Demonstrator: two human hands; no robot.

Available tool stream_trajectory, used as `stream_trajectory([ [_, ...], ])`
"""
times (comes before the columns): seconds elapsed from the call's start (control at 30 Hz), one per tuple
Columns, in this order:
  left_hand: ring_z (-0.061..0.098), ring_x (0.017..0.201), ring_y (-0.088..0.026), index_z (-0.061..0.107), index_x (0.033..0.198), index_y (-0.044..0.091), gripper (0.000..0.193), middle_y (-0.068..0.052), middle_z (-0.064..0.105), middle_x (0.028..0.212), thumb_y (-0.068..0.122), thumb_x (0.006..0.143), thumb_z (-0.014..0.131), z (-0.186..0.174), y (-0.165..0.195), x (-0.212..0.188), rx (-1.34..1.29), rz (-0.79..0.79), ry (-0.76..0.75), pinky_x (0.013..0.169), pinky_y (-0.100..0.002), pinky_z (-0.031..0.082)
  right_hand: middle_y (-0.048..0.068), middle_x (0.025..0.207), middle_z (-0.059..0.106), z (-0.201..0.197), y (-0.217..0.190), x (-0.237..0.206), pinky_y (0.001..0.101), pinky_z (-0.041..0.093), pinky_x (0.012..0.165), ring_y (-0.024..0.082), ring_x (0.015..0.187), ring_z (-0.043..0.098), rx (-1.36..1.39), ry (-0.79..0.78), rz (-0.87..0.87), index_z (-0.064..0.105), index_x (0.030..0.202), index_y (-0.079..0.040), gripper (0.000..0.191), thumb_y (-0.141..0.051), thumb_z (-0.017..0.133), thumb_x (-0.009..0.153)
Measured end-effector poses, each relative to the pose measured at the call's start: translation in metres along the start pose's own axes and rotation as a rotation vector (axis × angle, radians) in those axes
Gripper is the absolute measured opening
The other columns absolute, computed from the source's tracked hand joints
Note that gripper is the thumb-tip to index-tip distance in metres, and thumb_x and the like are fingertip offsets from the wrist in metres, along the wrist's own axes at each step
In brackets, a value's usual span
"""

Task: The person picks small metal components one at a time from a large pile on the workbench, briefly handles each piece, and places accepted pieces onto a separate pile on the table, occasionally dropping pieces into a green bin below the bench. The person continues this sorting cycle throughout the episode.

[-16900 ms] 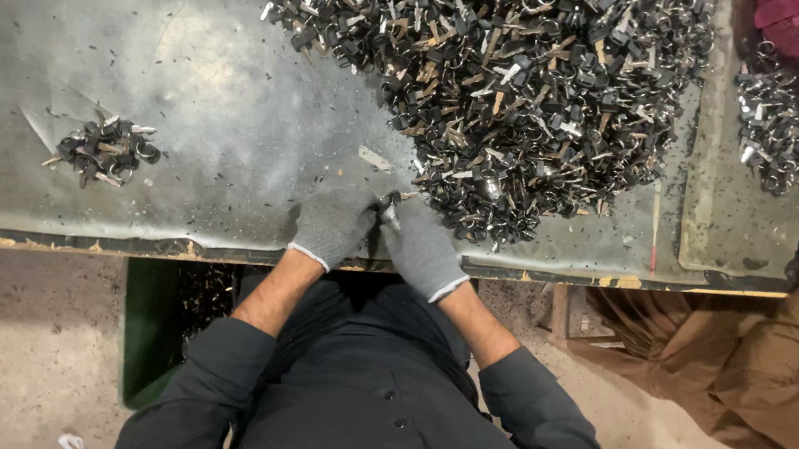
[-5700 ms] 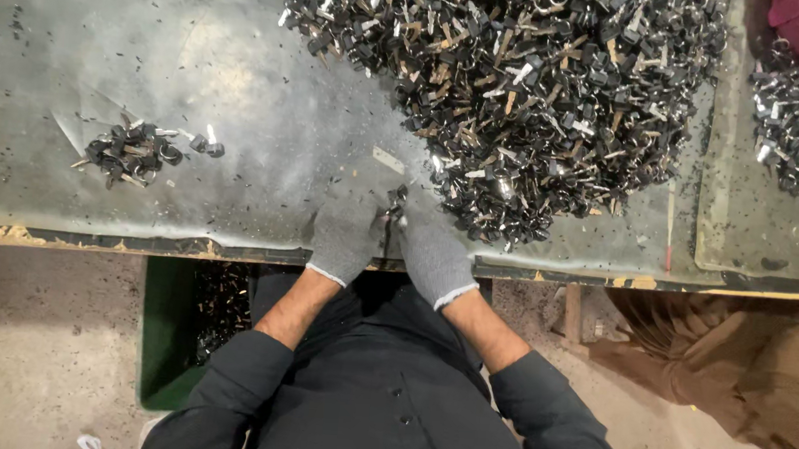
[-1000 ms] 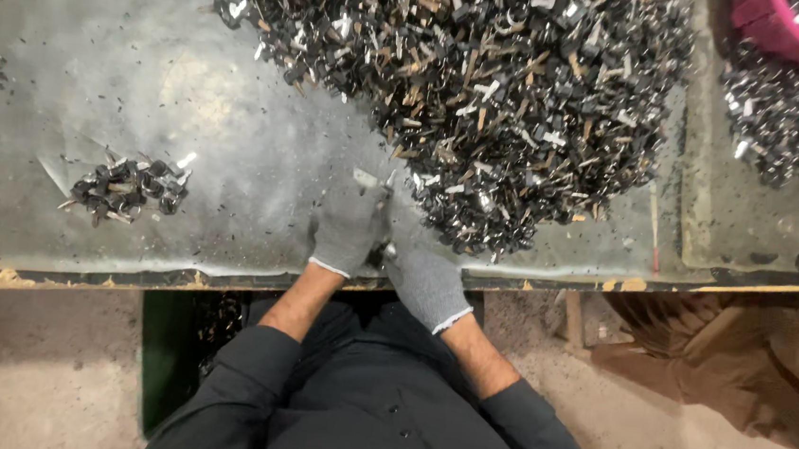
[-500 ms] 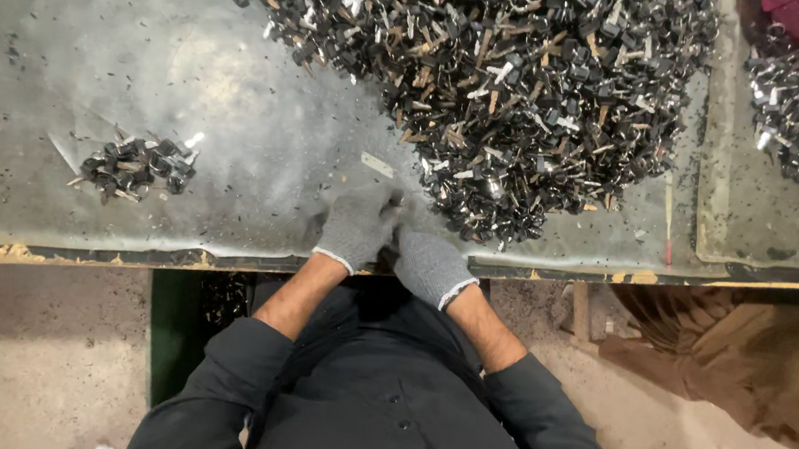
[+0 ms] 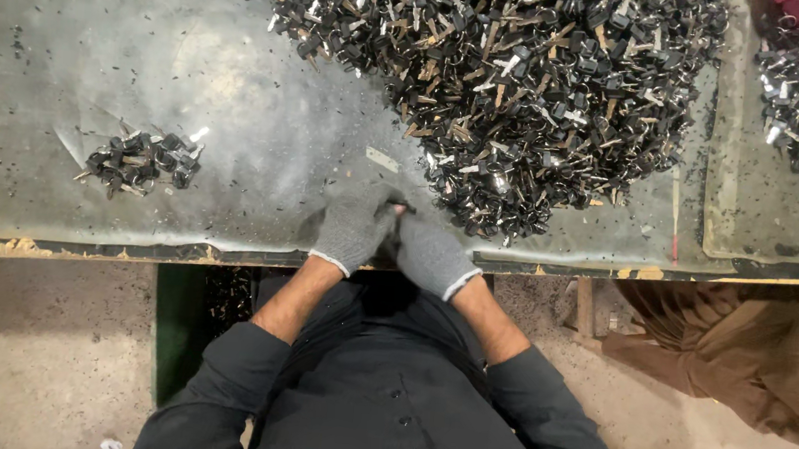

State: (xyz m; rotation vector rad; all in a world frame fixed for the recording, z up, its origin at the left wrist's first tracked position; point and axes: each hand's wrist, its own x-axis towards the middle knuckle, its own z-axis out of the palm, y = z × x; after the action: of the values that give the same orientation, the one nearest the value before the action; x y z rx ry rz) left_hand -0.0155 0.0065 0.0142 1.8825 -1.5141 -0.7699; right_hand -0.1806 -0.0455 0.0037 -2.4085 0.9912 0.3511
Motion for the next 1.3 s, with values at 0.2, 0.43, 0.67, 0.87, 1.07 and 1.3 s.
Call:
stream_trajectory([
  [0.2,0.069,0.087,-0.040,0.074,0.106,0.011,0.028,-0.018,0.072,0.092,0.023,0.082,0.075,-0.007,-0.018,0.002,0.220,0.058,0.113,0.075,-0.051,0.053,0.025,0.117,0.067,-0.018,-0.011,-0.008,0.0511,0.060,0.078,0.041,0.097,0.071,0.173,0.155,0.044,0.063,0.124,-0.003,0.035,-0.024,0.061,0.097],
  [0.43,0.068,0.087,-0.038,0.073,0.097,0.010,0.020,-0.015,0.071,0.088,0.019,0.079,0.075,-0.006,-0.021,-0.004,0.211,0.093,0.155,0.075,-0.052,0.053,0.024,0.109,0.069,-0.029,-0.015,0.012,0.0475,0.060,0.083,0.040,0.097,0.073,0.222,0.013,0.074,0.062,0.119,-0.004,0.030,-0.027,0.058,0.101],
  [0.67,0.067,0.086,-0.039,0.074,0.101,0.009,0.016,-0.018,0.070,0.088,0.011,0.087,0.067,-0.005,-0.027,0.003,0.297,0.204,0.067,0.079,-0.051,0.053,0.025,0.088,0.073,-0.009,-0.028,0.022,0.0490,0.060,0.070,0.039,0.080,0.075,0.005,0.167,0.090,0.063,0.110,0.005,0.022,-0.012,0.056,0.097],
  [0.87,0.067,0.092,-0.040,0.070,0.109,0.006,0.025,-0.020,0.071,0.099,0.007,0.084,0.066,-0.008,-0.022,-0.001,0.396,0.433,0.230,0.080,-0.051,0.054,0.025,0.083,0.073,-0.009,-0.043,0.024,0.0492,0.060,0.069,0.040,0.080,0.075,-0.063,0.208,0.127,0.062,0.113,0.005,0.023,-0.008,0.056,0.094],
  [1.07,0.069,0.089,-0.041,0.072,0.103,0.008,0.025,-0.018,0.071,0.094,0.018,0.080,0.074,-0.018,-0.014,0.002,0.214,0.015,0.080,0.075,-0.052,0.054,0.034,0.105,0.068,-0.031,-0.026,0.008,0.0563,0.058,0.070,0.050,0.081,0.071,0.167,0.279,-0.015,0.052,0.130,0.010,0.046,-0.011,0.058,0.089],
  [1.3,0.067,0.087,-0.040,0.071,0.105,0.011,0.023,-0.017,0.070,0.092,0.009,0.082,0.071,-0.006,-0.027,-0.003,0.275,0.312,0.212,0.078,-0.050,0.054,0.026,0.108,0.072,-0.021,-0.032,0.012,0.0510,0.059,0.079,0.042,0.093,0.074,0.069,0.004,0.268,0.056,0.128,-0.001,0.029,-0.017,0.049,0.105],
])
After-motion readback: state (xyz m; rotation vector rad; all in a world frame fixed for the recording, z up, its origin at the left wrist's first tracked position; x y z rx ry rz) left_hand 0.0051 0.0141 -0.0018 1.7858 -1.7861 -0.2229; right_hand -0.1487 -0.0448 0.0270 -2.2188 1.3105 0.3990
